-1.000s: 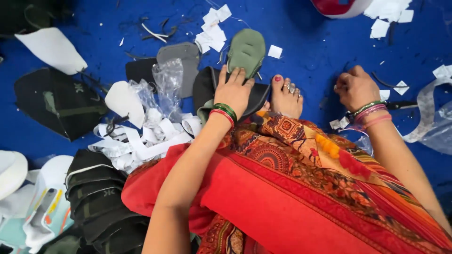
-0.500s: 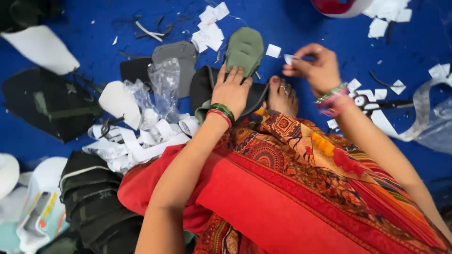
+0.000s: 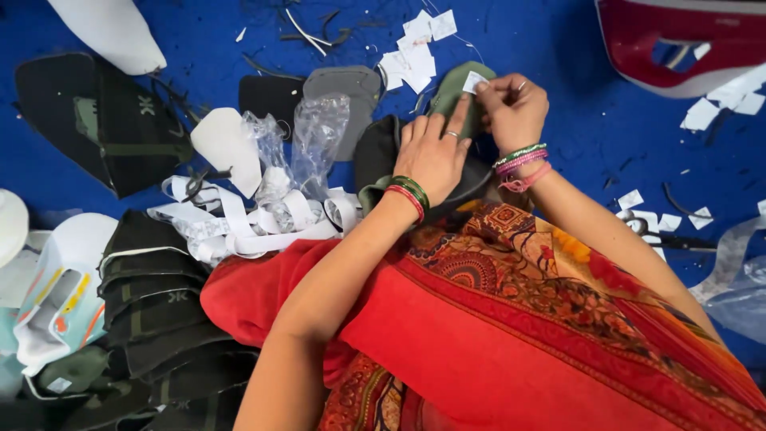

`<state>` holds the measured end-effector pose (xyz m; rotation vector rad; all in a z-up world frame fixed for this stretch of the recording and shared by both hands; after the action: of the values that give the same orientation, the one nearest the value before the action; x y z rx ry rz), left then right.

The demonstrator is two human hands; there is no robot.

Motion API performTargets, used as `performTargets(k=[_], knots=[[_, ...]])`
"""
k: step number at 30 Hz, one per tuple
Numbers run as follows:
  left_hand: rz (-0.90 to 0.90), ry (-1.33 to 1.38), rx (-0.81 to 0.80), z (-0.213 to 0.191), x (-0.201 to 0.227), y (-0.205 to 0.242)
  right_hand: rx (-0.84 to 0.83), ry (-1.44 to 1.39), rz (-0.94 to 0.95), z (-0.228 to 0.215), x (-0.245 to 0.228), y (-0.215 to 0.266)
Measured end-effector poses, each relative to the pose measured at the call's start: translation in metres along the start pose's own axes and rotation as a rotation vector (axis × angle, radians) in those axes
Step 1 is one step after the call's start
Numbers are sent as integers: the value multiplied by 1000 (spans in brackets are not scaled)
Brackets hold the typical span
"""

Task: Ironing and applying labels to inner shoe components in a manufacturing setting.

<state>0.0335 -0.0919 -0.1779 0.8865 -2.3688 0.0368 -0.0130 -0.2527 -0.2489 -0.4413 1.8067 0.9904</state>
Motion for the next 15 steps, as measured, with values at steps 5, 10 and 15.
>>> performTargets(k=[5, 10, 15], knots=[[-109, -85, -87, 1, 6, -16, -56, 97, -51, -7, -15, -3], [-165, -257, -65, 8, 6, -22, -71, 875, -736, -37, -44, 40], [-167, -446, -65, 23, 4, -21, -172, 880, -742, -90, -5, 88]])
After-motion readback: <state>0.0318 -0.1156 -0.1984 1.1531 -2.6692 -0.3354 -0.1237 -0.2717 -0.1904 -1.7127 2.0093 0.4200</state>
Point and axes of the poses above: each hand's wrist, its own y-axis away from the middle knuckle, its own z-axis out of the palm, x = y × z, the point moved 4 cm from there along -y, towards the middle knuckle, and after that the axes turned 3 degrees about -x, right-handed, at the moved point
